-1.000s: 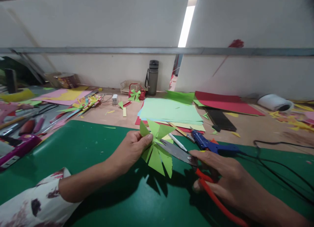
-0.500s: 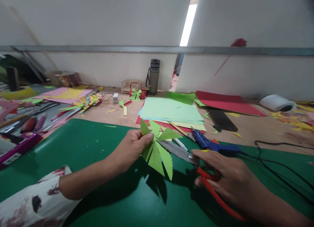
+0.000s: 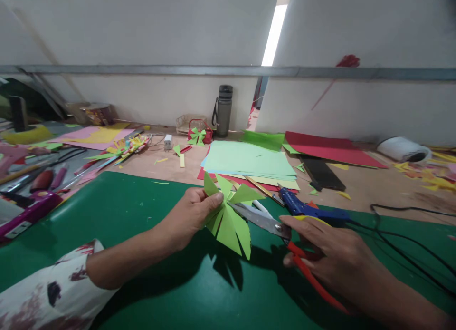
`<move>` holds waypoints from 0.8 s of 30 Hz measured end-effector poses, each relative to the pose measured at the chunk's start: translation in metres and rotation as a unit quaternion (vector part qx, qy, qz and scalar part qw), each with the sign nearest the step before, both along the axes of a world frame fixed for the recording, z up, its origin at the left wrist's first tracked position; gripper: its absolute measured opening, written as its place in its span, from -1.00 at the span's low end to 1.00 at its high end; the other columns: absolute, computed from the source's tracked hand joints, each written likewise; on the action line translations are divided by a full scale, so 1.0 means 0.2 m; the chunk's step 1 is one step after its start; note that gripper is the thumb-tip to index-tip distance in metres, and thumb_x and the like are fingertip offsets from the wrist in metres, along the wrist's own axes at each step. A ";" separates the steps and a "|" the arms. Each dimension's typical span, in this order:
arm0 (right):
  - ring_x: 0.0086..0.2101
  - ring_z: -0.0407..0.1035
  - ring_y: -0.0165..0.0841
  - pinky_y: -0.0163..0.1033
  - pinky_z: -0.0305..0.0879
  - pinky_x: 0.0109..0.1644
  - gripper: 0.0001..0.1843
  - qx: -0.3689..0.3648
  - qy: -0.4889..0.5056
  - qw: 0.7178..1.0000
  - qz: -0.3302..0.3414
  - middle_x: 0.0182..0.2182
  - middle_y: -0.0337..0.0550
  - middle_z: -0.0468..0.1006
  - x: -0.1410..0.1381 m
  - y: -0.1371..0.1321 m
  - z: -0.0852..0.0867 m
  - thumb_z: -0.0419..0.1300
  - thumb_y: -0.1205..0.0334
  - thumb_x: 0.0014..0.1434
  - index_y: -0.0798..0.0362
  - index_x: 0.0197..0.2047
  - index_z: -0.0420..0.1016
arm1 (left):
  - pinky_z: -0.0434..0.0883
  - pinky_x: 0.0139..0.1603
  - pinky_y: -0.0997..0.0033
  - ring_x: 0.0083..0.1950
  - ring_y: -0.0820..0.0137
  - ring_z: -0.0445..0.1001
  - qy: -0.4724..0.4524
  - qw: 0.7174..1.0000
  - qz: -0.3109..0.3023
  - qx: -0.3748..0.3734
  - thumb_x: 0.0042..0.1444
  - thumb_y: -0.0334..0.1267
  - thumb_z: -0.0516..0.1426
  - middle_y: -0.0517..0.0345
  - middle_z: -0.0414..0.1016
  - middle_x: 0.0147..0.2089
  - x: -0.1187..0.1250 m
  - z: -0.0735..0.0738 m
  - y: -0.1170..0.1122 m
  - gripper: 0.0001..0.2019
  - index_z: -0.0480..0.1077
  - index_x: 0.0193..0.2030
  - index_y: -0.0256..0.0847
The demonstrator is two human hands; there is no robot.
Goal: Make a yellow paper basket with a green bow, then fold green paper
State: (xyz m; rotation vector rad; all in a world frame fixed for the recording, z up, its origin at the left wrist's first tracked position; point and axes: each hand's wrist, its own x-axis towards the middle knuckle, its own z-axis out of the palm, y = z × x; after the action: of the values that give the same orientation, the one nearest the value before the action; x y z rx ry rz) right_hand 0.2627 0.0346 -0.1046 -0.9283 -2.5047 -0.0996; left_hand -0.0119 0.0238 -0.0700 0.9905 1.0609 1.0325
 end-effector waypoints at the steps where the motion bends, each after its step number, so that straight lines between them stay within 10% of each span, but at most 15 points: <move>1: -0.30 0.53 -0.17 -0.16 0.46 -0.33 -0.52 -0.001 -0.003 1.000 -0.001 -0.19 -0.03 0.61 0.00 0.00 0.00 0.22 0.13 0.10 0.02 0.10 0.35 | 0.39 -0.38 0.42 -0.43 0.35 0.48 -0.006 1.000 -0.001 -0.006 0.00 -0.08 0.23 0.05 0.56 -0.43 0.00 0.00 0.00 -0.73 0.47 -0.40 -0.30; 24: -0.30 0.52 -0.24 -0.24 0.44 -0.31 -0.51 -0.019 0.014 1.000 0.020 -0.21 -0.06 0.59 0.00 0.00 0.05 0.24 0.16 0.11 0.04 0.09 0.28 | 0.40 -0.35 0.45 -0.44 0.41 0.45 -0.006 0.999 -0.019 0.027 0.02 -0.04 0.22 0.06 0.56 -0.40 -0.01 -0.03 0.01 -0.66 0.48 -0.31 -0.36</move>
State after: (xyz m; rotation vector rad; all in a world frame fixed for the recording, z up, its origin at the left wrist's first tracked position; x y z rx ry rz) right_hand 0.2626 0.0349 -0.0955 -0.8882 -2.5055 -0.0255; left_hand -0.0134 0.0251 -0.0759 1.0431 1.0043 1.0403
